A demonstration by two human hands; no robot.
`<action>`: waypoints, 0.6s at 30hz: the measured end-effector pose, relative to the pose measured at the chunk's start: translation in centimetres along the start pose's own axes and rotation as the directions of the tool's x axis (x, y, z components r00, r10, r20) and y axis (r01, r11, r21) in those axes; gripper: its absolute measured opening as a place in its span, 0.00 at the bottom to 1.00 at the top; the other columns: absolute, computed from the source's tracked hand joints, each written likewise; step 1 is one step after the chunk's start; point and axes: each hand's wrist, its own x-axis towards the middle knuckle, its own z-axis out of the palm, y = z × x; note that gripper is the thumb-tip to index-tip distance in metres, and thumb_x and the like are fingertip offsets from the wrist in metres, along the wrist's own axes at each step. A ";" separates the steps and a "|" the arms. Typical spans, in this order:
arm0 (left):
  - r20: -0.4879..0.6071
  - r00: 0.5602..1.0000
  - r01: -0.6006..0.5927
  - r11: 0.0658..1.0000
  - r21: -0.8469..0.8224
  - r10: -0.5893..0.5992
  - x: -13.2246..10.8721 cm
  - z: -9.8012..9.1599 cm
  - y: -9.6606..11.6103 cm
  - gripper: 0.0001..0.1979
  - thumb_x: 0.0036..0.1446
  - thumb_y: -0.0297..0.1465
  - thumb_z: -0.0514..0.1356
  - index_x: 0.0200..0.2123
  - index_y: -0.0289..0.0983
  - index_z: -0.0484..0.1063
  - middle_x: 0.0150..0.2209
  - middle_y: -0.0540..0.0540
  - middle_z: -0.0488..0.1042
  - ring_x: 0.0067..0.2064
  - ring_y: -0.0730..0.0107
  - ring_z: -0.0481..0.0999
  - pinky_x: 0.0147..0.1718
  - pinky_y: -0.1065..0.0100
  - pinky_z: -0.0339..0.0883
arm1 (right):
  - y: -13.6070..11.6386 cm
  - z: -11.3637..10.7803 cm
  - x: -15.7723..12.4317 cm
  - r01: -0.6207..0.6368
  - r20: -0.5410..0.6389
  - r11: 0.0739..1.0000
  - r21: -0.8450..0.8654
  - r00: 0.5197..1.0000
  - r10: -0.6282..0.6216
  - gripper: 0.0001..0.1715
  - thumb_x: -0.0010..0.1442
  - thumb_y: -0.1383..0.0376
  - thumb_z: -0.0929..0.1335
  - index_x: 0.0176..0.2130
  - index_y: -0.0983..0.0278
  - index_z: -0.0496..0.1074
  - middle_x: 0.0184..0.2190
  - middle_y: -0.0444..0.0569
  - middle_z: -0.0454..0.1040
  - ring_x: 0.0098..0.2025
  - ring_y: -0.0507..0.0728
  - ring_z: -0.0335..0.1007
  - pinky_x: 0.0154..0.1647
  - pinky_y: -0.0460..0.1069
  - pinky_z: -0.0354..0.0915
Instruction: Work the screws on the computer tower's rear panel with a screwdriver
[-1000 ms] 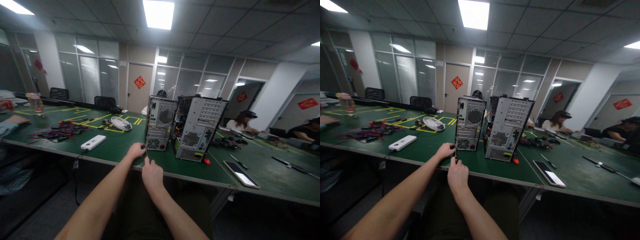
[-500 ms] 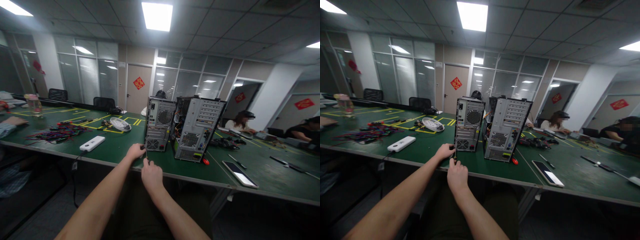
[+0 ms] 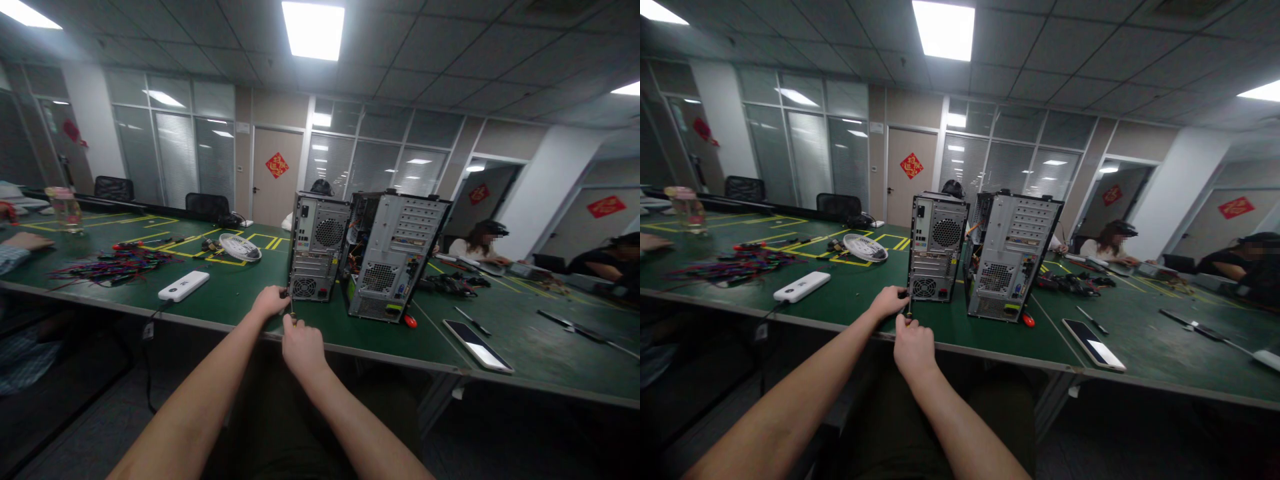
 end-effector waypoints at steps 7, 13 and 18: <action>0.018 1.000 -0.016 1.000 0.024 0.015 0.0 -0.1 -0.2 0.17 0.62 0.38 0.60 0.46 0.40 0.85 0.44 0.40 0.86 0.47 0.56 0.85 0.44 0.68 0.72 | -0.8 -0.5 0.3 -0.225 0.026 0.961 0.158 0.974 0.224 0.16 0.70 0.66 0.63 0.56 0.66 0.67 0.36 0.56 0.81 0.37 0.63 0.83 0.37 0.51 0.71; 0.018 1.000 -0.007 0.999 0.031 0.007 0.0 -0.2 -0.1 0.16 0.62 0.38 0.60 0.47 0.41 0.84 0.45 0.42 0.86 0.48 0.58 0.84 0.46 0.69 0.72 | -1.2 -0.5 0.3 -0.296 0.032 0.934 0.202 0.955 0.295 0.19 0.72 0.65 0.62 0.59 0.66 0.65 0.36 0.55 0.82 0.37 0.63 0.83 0.37 0.51 0.70; 0.013 1.000 -0.013 0.999 0.041 0.013 0.0 0.0 -0.1 0.16 0.63 0.38 0.59 0.47 0.41 0.85 0.45 0.41 0.86 0.48 0.57 0.84 0.46 0.69 0.72 | -0.5 -0.6 0.1 -0.105 0.022 0.993 0.051 0.994 0.104 0.16 0.70 0.69 0.62 0.55 0.64 0.70 0.39 0.57 0.79 0.38 0.61 0.82 0.36 0.50 0.69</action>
